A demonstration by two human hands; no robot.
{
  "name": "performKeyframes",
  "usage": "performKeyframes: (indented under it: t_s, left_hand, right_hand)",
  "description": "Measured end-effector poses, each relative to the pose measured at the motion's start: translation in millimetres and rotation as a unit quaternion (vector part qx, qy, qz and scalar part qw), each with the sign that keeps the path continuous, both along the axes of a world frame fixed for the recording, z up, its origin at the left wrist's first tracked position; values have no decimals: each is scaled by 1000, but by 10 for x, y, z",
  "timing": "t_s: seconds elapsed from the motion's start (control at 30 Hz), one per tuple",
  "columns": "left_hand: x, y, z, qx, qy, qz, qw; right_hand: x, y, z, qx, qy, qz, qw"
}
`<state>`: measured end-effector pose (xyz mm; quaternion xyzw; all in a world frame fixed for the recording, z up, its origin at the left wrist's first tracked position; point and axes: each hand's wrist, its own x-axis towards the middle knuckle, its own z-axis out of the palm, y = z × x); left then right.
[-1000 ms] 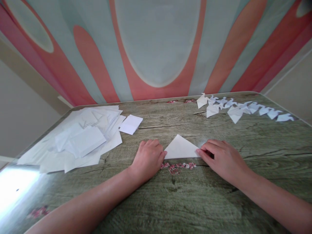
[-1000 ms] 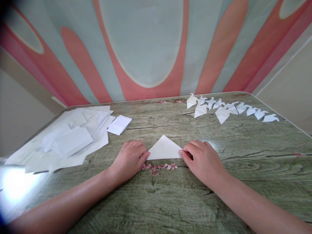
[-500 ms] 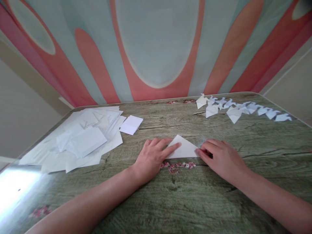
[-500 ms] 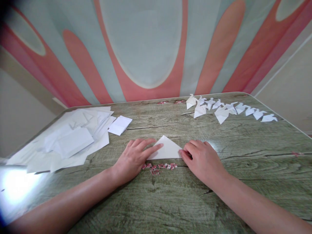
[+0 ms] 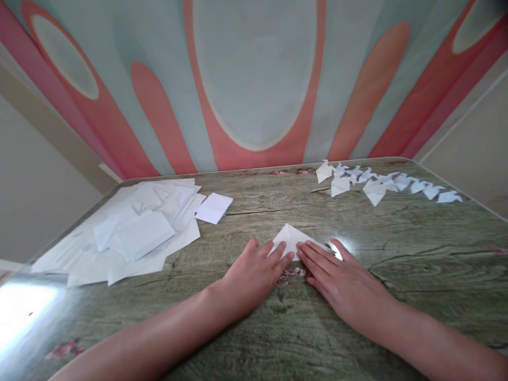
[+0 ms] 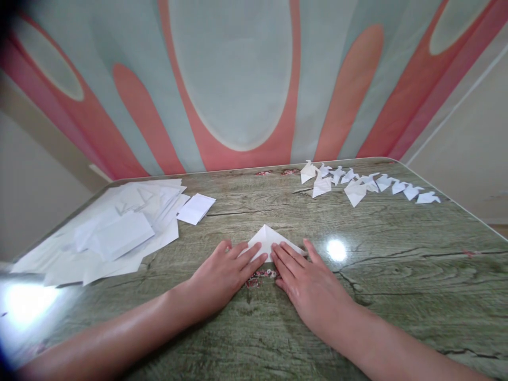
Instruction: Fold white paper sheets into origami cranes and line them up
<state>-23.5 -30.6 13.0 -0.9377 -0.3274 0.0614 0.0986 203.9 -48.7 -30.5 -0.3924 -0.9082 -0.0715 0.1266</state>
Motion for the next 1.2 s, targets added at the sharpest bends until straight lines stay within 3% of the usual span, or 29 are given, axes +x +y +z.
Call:
performKeyframes:
  t_s: [0.3,0.43,0.53,0.6,0.8,1.0,1.2]
  left_hand:
    - [-132,-208,11,4,73,53,996]
    - [-224,-162,145,-39,75,100,991]
    - [-293,-30,271,-77,-26,145,986]
    - [-308,82,256,-79,-122,182,972]
    - [-192,356,-160,-99,-281,229,927]
    - [-182,479,-264,-108,-355,236,898]
    - [-135,348,-200,-122,-380,178,899]
  right_hand:
    - [256,3,-39,83,-78,-50,992]
    - [379,27,-41,111,-112,-63,985]
    - [410,75,49,87,-88,-83,989]
    - [393,124,118,64,-43,-102,992]
    - [290,263,42,-3,109,-119,987]
    - [256,338,-123,-84,236,-151,956]
    - [229,310,-27,-124,296,-155,934]
